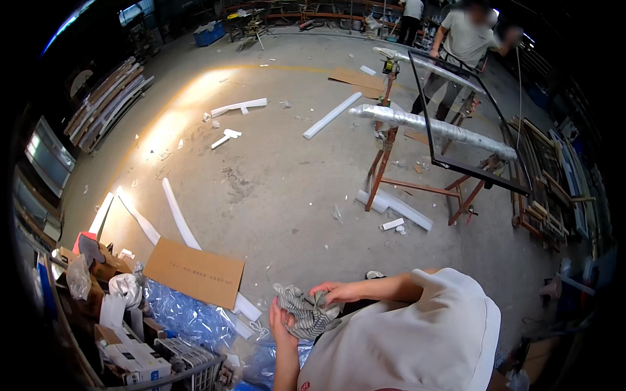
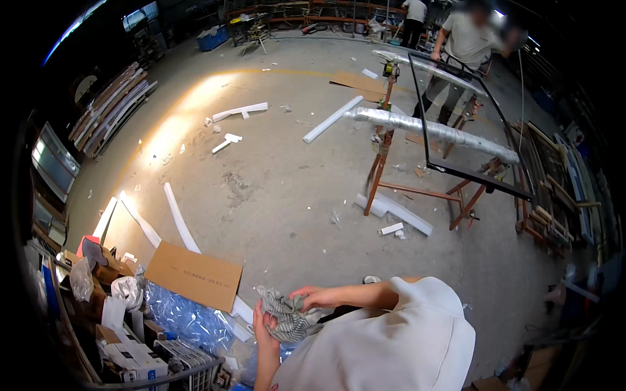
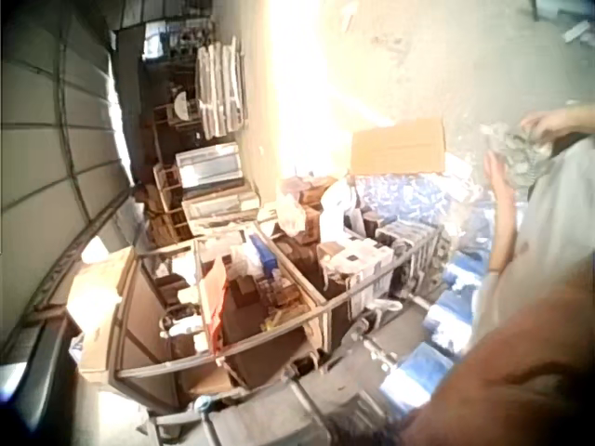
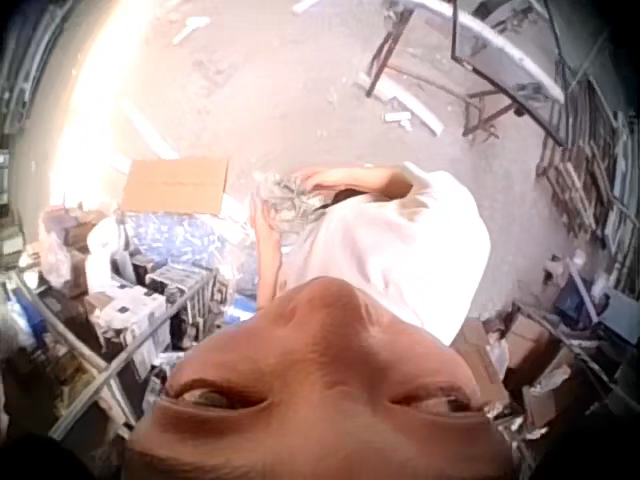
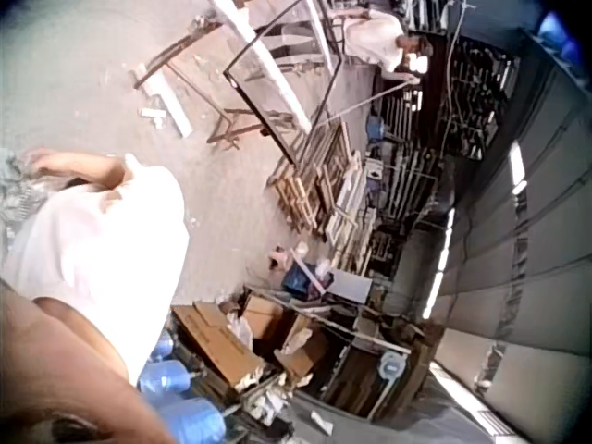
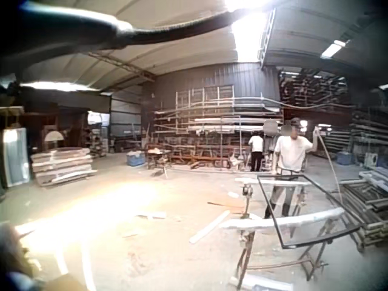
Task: The person assembles a window frame by first clearing wooden supports from the glass pane and then using a handheld pneumatic tool to apply sealant or adhesive along the metal frame edges while working with another person.
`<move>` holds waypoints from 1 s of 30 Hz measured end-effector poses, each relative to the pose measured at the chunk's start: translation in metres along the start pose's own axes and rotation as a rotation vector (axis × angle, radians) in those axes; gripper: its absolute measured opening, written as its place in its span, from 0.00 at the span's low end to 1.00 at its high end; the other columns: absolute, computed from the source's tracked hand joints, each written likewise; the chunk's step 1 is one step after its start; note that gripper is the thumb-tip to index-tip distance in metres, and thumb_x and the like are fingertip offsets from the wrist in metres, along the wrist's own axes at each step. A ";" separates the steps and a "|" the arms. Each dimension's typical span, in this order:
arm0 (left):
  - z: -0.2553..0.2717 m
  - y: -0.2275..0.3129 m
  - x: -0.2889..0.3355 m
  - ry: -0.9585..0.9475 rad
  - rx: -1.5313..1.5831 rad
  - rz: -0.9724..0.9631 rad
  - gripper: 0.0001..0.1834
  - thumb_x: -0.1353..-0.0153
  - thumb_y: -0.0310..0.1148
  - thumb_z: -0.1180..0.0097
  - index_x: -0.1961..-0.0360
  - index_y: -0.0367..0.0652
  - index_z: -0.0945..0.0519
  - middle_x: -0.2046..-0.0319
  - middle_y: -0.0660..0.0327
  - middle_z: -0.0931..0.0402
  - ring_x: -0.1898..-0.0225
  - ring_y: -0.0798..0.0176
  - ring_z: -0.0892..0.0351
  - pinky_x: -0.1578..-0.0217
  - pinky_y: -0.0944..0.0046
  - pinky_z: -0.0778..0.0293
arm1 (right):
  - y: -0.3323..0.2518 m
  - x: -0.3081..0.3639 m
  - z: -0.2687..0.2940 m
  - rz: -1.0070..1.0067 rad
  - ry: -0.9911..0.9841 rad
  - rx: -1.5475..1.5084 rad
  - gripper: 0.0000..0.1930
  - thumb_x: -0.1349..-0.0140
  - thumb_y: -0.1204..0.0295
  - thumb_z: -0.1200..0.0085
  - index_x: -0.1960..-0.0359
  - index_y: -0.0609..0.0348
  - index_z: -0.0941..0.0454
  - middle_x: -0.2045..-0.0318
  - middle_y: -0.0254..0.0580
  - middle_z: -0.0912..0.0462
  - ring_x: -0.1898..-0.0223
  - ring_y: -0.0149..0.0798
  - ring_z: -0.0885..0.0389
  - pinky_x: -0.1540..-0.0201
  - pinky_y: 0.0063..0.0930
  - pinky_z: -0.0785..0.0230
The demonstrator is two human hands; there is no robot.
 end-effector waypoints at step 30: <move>-0.500 -0.536 0.143 -1.475 -1.265 0.669 0.04 0.50 0.24 0.49 0.71 0.39 0.29 0.81 0.64 0.24 0.85 0.78 0.35 0.86 0.77 0.42 | 0.115 0.638 0.124 0.884 1.819 -0.170 0.11 0.46 0.74 0.49 0.62 0.62 0.31 0.69 0.35 0.26 0.70 0.25 0.27 0.68 0.18 0.34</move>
Point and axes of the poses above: each hand's wrist, its own x-axis away from the middle knuckle, its own z-axis out of the back of the hand, y = z × x, the point moved 1 cm from there along -x, towards the middle knuckle
